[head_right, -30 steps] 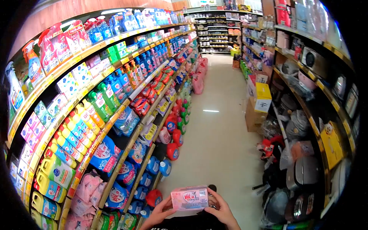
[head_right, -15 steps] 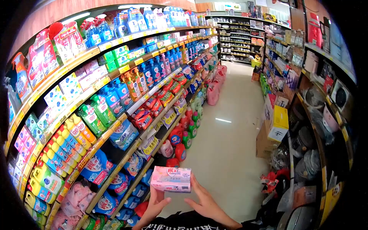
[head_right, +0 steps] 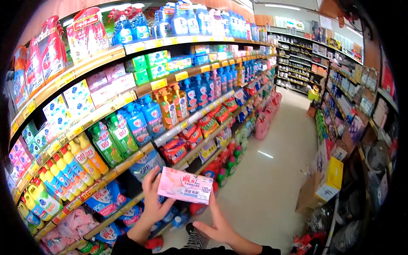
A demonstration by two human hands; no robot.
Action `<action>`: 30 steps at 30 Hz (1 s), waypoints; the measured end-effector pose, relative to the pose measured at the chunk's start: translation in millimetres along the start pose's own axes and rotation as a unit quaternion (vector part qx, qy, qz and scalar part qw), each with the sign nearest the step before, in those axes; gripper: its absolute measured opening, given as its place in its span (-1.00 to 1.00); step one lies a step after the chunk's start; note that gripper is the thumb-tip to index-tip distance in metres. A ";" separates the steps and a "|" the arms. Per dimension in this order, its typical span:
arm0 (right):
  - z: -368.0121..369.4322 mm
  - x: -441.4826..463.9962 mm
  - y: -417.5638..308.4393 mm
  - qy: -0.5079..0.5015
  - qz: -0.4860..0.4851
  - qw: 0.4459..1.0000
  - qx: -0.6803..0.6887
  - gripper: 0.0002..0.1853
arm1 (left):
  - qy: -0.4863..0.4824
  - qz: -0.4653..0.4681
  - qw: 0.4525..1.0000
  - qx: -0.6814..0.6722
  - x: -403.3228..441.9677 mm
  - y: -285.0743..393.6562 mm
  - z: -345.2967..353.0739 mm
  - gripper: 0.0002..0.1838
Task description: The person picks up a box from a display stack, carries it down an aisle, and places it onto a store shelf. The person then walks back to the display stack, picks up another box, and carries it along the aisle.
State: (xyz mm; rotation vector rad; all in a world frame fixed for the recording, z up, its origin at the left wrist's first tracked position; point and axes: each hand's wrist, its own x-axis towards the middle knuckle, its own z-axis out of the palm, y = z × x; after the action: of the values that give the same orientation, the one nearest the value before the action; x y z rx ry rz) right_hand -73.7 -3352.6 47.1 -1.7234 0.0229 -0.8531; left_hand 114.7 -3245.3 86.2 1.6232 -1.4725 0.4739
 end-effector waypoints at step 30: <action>86.1 556.1 114.7 0.045 -0.472 0.873 -0.118 -0.47 | 0.302 0.024 0.825 0.477 263.4 -251.5 -90.7 -0.56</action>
State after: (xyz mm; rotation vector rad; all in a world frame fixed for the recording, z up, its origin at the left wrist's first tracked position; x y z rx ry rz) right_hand 428.2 -3559.9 234.0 -1.9074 -0.7377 -1.6931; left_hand 434.5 -3352.6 250.9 1.8617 -0.7784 1.7861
